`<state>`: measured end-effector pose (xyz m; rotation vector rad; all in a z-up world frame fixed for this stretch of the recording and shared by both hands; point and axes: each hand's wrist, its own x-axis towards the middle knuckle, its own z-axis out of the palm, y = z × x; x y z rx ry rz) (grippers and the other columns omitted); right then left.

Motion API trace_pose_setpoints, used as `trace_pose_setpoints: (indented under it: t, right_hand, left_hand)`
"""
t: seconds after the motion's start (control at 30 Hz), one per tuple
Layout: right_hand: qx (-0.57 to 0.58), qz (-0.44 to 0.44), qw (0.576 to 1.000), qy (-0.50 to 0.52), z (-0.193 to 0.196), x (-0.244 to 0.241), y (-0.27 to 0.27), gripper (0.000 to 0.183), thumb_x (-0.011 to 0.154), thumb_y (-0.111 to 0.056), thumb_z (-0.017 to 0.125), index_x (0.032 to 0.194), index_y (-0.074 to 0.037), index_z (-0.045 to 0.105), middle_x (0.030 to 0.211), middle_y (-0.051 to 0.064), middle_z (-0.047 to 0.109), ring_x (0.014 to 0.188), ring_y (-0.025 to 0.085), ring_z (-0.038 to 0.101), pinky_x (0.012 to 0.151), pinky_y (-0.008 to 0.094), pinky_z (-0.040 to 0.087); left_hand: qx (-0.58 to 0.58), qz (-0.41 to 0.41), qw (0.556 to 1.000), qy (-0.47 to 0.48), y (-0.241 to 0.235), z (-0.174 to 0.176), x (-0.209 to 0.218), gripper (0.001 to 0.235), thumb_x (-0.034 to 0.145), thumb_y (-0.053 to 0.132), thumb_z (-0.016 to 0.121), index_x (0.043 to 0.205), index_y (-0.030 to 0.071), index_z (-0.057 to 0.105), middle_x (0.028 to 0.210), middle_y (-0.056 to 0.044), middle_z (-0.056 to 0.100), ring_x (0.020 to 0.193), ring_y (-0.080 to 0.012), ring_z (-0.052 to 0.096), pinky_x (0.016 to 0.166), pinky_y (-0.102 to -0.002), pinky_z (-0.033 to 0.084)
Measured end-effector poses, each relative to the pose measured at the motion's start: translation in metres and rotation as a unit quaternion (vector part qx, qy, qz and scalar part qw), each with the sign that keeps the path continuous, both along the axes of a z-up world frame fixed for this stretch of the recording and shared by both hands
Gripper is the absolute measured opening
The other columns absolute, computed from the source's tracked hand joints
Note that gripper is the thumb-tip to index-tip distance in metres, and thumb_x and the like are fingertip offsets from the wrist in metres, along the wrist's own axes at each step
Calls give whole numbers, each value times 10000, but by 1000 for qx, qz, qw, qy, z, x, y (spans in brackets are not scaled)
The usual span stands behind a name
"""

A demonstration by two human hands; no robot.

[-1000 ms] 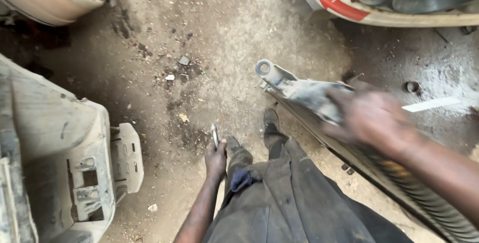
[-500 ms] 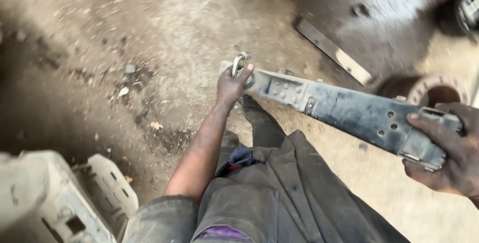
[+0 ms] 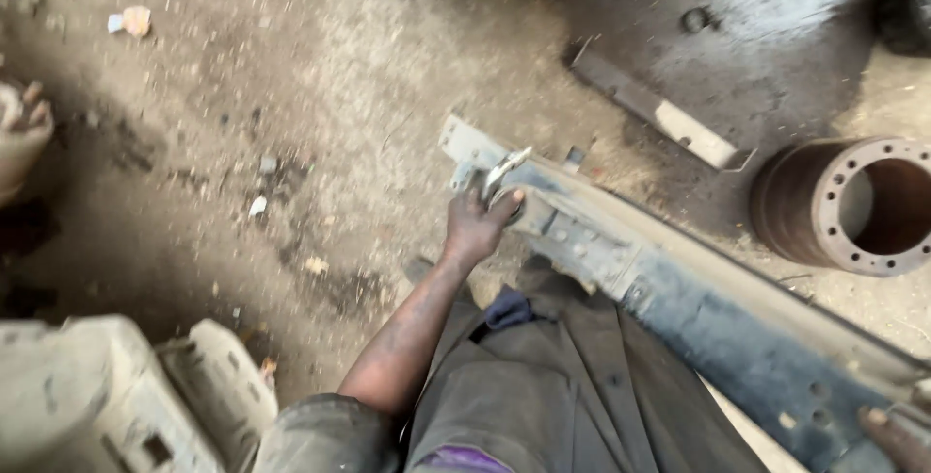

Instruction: The person uses a socket wrench to loosen and tighten bolts on a metal mechanical component, likely a vehicle part. They repeatedly adjust the tool and reposition the part while working on the ground.

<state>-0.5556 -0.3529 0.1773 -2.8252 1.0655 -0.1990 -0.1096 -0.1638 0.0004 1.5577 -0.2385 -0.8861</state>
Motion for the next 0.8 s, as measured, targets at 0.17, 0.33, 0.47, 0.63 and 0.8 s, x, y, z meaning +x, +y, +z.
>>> trace_pose_setpoints:
  t: [0.17, 0.33, 0.47, 0.63, 0.8]
  right_hand:
    - [-39, -24, 999, 20, 22, -15, 20, 795, 530, -470, 877, 1235, -155, 691, 1292, 237, 584, 1037, 404, 696, 828, 452, 602]
    - [-67, -73, 993, 65, 56, -5, 69, 845, 525, -522, 881, 1269, -172, 684, 1331, 230, 557, 1066, 366, 693, 830, 406, 604]
    - [-37, -141, 977, 153, 81, 16, 101, 871, 491, -529, 898, 1273, -212, 682, 1382, 195, 582, 954, 300, 715, 718, 392, 620]
    - [40, -219, 959, 176, 85, 38, 136, 843, 575, -589, 883, 1320, -273, 648, 1402, 140, 565, 848, 203, 730, 607, 346, 610]
    - [2, -167, 982, 85, 77, 30, 162, 832, 587, -649, 847, 1310, -289, 645, 1323, 153, 575, 807, 233, 715, 534, 338, 581]
  left_hand:
    - [16, -30, 998, 59, -32, 10, -9, 791, 893, 219, 733, 1520, -54, 334, 1194, -192, 706, 1022, -259, 743, 838, -370, 627]
    - [-21, -96, 994, 53, -68, 14, 6, 733, 887, 200, 734, 1471, -43, 362, 1247, -191, 666, 1059, -272, 732, 840, -381, 624]
    - [26, -165, 986, 15, -78, 15, 18, 503, 941, 240, 729, 1314, -69, 591, 1189, -235, 737, 1049, -286, 767, 881, -361, 623]
    - [32, -174, 984, -23, -82, 8, 27, 421, 924, 282, 712, 1214, -10, 618, 1127, -166, 717, 1000, -234, 756, 864, -374, 619]
    - [-48, -185, 979, -66, -78, 12, 24, 357, 986, 276, 721, 1165, -31, 687, 1044, -102, 727, 935, -185, 692, 830, -366, 584]
